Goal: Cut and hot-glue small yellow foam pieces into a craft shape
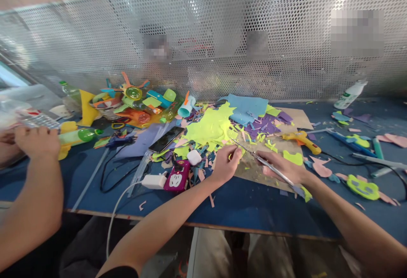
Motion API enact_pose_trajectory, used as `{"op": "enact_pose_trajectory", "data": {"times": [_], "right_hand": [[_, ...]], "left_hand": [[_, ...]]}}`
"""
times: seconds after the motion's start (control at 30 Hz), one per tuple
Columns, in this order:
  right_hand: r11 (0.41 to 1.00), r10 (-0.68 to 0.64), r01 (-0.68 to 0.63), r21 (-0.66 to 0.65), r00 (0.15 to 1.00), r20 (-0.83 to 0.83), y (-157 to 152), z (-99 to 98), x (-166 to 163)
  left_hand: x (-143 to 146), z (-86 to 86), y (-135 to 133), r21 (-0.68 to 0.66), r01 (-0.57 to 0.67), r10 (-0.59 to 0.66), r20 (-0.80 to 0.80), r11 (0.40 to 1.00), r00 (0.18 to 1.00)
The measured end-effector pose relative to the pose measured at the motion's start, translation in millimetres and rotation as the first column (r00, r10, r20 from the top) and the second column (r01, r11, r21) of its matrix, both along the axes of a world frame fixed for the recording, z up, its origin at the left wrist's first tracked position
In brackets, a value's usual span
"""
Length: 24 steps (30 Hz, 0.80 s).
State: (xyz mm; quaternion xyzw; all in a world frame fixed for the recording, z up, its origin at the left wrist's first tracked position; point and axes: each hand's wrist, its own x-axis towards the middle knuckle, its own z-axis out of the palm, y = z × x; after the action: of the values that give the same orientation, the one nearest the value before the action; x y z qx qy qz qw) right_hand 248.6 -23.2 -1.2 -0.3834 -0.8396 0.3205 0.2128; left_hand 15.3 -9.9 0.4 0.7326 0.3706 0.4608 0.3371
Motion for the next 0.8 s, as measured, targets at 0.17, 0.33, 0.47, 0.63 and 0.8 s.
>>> {"op": "enact_pose_trajectory", "data": {"times": [0.17,0.33,0.47,0.63,0.8], "right_hand": [[1.0,-0.006,0.006,0.016,1.0,0.007,-1.8,0.3,-0.9],[1.0,-0.013,0.012,0.016,0.999,0.033,-4.1,3.4,-3.0],[0.999,0.015,-0.013,-0.041,1.0,0.025,-4.8,4.9,-2.8],[0.995,0.029,-0.03,-0.092,0.999,-0.019,-6.5,4.1,-1.4],[0.993,0.029,-0.03,-0.114,1.0,-0.01,-6.3,3.8,-1.5]], "left_hand": [[-0.1,0.3,-0.9,0.025,0.0,0.0,-0.017,1.0,1.0],[0.3,1.1,-1.8,0.058,0.003,-0.001,-0.036,0.998,0.999],[1.1,2.0,-2.1,0.059,0.003,-0.001,-0.035,0.998,0.999],[0.9,2.9,-2.8,0.063,0.029,-0.027,-0.023,0.998,0.999],[-0.1,1.0,-2.1,0.08,0.037,-0.034,-0.04,0.996,0.999]]}}
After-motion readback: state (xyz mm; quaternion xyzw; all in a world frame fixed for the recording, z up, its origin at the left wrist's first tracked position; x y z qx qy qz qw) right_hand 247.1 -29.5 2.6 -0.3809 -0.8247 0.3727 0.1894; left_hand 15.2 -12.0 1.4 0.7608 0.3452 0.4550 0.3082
